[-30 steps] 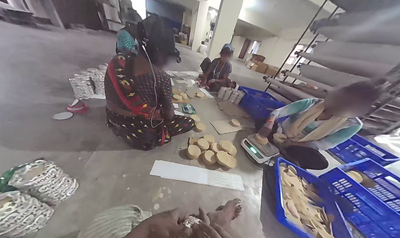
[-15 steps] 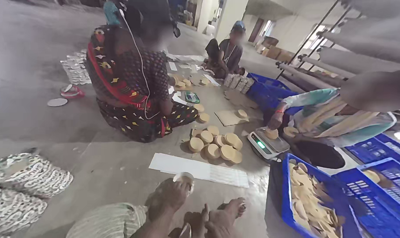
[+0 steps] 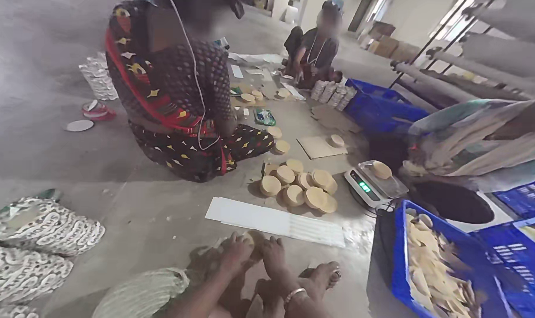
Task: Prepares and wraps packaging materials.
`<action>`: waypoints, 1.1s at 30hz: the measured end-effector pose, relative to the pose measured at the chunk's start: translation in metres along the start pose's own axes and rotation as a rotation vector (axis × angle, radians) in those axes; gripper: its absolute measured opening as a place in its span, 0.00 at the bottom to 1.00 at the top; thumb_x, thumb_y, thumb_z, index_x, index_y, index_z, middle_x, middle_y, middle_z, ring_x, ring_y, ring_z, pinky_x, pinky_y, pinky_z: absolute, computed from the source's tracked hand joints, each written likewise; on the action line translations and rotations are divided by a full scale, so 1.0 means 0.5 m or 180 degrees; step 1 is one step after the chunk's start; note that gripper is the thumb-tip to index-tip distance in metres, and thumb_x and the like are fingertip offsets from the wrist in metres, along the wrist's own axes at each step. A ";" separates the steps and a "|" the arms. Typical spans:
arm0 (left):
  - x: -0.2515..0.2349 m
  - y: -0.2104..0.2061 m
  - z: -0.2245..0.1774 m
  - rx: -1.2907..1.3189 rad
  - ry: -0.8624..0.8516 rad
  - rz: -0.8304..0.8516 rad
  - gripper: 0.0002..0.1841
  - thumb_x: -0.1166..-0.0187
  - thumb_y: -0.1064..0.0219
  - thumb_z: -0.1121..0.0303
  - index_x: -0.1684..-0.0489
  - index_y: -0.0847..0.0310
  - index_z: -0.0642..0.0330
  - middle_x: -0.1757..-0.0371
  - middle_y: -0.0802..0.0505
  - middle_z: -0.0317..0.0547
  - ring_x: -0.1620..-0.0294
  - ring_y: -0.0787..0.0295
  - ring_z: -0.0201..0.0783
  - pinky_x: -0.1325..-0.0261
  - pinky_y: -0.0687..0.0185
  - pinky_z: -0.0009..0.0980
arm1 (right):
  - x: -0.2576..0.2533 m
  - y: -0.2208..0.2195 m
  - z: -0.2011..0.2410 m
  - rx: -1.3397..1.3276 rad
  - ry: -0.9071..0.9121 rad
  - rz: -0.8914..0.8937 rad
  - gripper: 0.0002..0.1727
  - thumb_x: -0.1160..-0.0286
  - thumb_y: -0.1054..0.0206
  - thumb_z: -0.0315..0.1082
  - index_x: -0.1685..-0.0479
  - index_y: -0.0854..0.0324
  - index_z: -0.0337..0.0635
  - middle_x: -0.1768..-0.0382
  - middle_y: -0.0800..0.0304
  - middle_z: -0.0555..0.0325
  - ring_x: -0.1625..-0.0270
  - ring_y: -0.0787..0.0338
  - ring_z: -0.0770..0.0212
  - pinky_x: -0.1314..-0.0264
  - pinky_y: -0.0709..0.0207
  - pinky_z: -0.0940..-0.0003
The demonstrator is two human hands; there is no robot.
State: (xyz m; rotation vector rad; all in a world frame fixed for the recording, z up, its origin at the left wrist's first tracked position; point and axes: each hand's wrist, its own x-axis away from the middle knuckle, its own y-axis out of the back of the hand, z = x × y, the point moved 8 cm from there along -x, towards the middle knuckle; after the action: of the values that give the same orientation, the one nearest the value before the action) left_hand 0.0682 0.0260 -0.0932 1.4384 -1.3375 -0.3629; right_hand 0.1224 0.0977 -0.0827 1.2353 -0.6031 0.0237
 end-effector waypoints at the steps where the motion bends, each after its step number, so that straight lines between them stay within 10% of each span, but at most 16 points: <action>1: -0.004 0.001 0.003 0.0042 -0.0047 0.0008 0.20 0.22 0.34 0.78 0.31 0.16 0.61 0.26 0.16 0.62 0.17 0.31 0.66 0.11 0.60 0.70 | -0.002 -0.004 -0.005 -0.0016 -0.0007 0.0069 0.21 0.21 0.40 0.21 0.32 0.15 0.43 0.28 0.16 0.45 0.20 0.24 0.40 0.17 0.43 0.34; 4: -0.014 0.001 -0.003 0.0041 -0.0396 0.0044 0.20 0.24 0.33 0.80 0.33 0.15 0.62 0.19 0.20 0.55 0.12 0.35 0.60 0.10 0.62 0.69 | -0.006 -0.030 -0.002 0.0087 0.0075 0.0276 0.31 0.33 0.21 0.33 0.25 0.19 0.47 0.21 0.23 0.47 0.18 0.29 0.39 0.18 0.45 0.31; 8: -0.015 -0.007 -0.011 -0.0055 -0.0458 0.0238 0.14 0.17 0.35 0.71 0.38 0.14 0.67 0.19 0.20 0.53 0.12 0.34 0.57 0.07 0.70 0.65 | 0.027 0.005 0.000 -0.0163 -0.0004 -0.0290 0.15 0.21 0.30 0.41 0.41 0.09 0.47 0.27 0.16 0.50 0.22 0.23 0.41 0.22 0.37 0.36; 13: -0.024 -0.011 -0.013 -0.0119 -0.0591 0.0447 0.14 0.15 0.39 0.72 0.36 0.13 0.61 0.20 0.20 0.57 0.15 0.32 0.61 0.08 0.70 0.67 | 0.129 -0.054 -0.051 -0.2657 -0.1177 -0.1269 0.33 0.28 0.24 0.35 0.21 0.27 0.37 0.27 0.18 0.39 0.28 0.15 0.42 0.27 0.23 0.42; 18: -0.022 -0.004 -0.013 -0.0073 -0.0616 0.0516 0.16 0.17 0.34 0.70 0.33 0.15 0.59 0.22 0.19 0.58 0.17 0.30 0.62 0.08 0.67 0.66 | 0.075 -0.190 0.000 -0.4804 -0.1858 -0.2185 0.36 0.33 0.22 0.23 0.24 0.31 0.24 0.39 0.14 0.32 0.41 0.11 0.49 0.34 0.19 0.56; 25: -0.027 -0.008 0.016 0.0368 -0.0108 -0.0275 0.20 0.12 0.42 0.68 0.24 0.19 0.55 0.27 0.12 0.52 0.19 0.23 0.53 0.05 0.64 0.55 | 0.048 -0.163 -0.036 -0.3876 -0.1852 -0.2500 0.19 0.19 0.32 0.32 0.35 0.15 0.29 0.39 0.09 0.38 0.36 0.11 0.49 0.25 0.24 0.56; 33: -0.018 -0.025 -0.018 0.0007 -0.0128 -0.0099 0.20 0.15 0.44 0.72 0.25 0.20 0.61 0.26 0.15 0.59 0.20 0.24 0.59 0.09 0.50 0.58 | 0.040 -0.078 -0.058 -0.1850 -0.1448 -0.2850 0.08 0.33 0.24 0.29 0.58 0.04 0.38 0.58 0.05 0.42 0.54 0.06 0.41 0.49 0.14 0.42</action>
State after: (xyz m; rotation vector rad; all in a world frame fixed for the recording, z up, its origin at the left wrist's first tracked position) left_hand 0.0790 0.0351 -0.1042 1.4619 -1.3495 -0.4128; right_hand 0.1645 0.1036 -0.1139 0.8416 -0.3515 -1.1302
